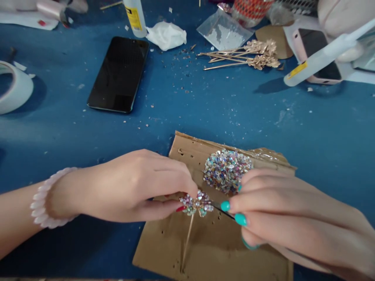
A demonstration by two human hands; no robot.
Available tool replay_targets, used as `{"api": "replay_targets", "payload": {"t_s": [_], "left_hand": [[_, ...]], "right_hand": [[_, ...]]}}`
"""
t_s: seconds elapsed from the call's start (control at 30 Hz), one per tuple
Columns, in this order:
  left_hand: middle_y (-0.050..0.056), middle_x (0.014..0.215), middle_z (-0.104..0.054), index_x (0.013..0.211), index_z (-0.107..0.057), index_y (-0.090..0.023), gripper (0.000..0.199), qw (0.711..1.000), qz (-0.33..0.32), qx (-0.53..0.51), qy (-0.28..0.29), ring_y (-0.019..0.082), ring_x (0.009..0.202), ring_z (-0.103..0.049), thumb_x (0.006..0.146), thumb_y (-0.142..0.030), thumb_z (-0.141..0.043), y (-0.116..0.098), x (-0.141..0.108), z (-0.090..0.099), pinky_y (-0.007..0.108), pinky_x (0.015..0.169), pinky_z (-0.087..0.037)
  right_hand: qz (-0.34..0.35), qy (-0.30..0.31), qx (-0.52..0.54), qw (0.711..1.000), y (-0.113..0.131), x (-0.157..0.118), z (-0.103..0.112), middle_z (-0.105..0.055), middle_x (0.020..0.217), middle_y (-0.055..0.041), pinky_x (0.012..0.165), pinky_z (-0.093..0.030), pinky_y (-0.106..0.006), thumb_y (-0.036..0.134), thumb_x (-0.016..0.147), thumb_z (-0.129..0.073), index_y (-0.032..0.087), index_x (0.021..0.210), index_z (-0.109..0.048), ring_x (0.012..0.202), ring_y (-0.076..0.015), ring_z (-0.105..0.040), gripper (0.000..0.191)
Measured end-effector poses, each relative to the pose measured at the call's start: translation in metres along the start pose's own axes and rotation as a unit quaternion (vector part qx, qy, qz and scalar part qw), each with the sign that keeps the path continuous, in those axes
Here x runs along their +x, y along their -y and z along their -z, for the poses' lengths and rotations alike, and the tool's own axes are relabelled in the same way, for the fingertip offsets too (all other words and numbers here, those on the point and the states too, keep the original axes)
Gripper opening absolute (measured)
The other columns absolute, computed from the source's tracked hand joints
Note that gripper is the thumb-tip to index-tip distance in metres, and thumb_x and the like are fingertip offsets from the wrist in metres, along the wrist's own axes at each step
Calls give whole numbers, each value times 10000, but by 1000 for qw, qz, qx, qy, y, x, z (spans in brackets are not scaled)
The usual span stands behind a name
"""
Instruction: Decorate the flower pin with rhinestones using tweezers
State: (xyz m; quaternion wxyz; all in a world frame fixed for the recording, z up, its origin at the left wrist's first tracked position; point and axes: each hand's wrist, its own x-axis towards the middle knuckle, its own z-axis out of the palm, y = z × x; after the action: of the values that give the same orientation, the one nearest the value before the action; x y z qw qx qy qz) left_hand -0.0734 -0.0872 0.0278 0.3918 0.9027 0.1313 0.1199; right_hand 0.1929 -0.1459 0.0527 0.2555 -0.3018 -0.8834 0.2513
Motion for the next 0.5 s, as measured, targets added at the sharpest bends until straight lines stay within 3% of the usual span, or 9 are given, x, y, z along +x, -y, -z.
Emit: {"api": "replay_targets", "payload": {"t_s": [0.23,0.4,0.43,0.5], "left_hand": [[-20,943,-662,1070,-550,-211,126,1000,-1,8,6,89,819,-603,957,-170,-514,1,1,1,204,713,-460],[1,945,-668,1076,-539,-195,144,1000,2,-11,24,108,838,-609,963,-126,-481,0,-1,4,221,727,-462],[0,945,-670,1082,-539,-199,149,1000,3,-12,25,109,836,-611,963,-128,-483,1,-1,4,224,727,-462],[1,948,-673,1097,-538,-207,165,1000,4,-12,26,115,834,-616,964,-131,-477,1,-3,5,233,729,-462]], "right_hand": [[8,-84,44,995,-3,9,-7,-723,784,17,813,-562,-207,191,932,-570,174,778,-598,744,-75,-683,157],[13,-48,16,999,-15,-4,-2,-743,875,20,928,-557,-269,269,928,-579,211,935,-622,815,-103,-700,72],[-16,-66,4,998,-18,-7,-1,-742,840,11,928,-565,-307,232,923,-575,204,910,-627,810,-122,-705,61],[11,-76,-6,997,-25,-11,2,-736,815,5,845,-597,-310,183,904,-572,210,890,-634,770,-134,-707,68]]}}
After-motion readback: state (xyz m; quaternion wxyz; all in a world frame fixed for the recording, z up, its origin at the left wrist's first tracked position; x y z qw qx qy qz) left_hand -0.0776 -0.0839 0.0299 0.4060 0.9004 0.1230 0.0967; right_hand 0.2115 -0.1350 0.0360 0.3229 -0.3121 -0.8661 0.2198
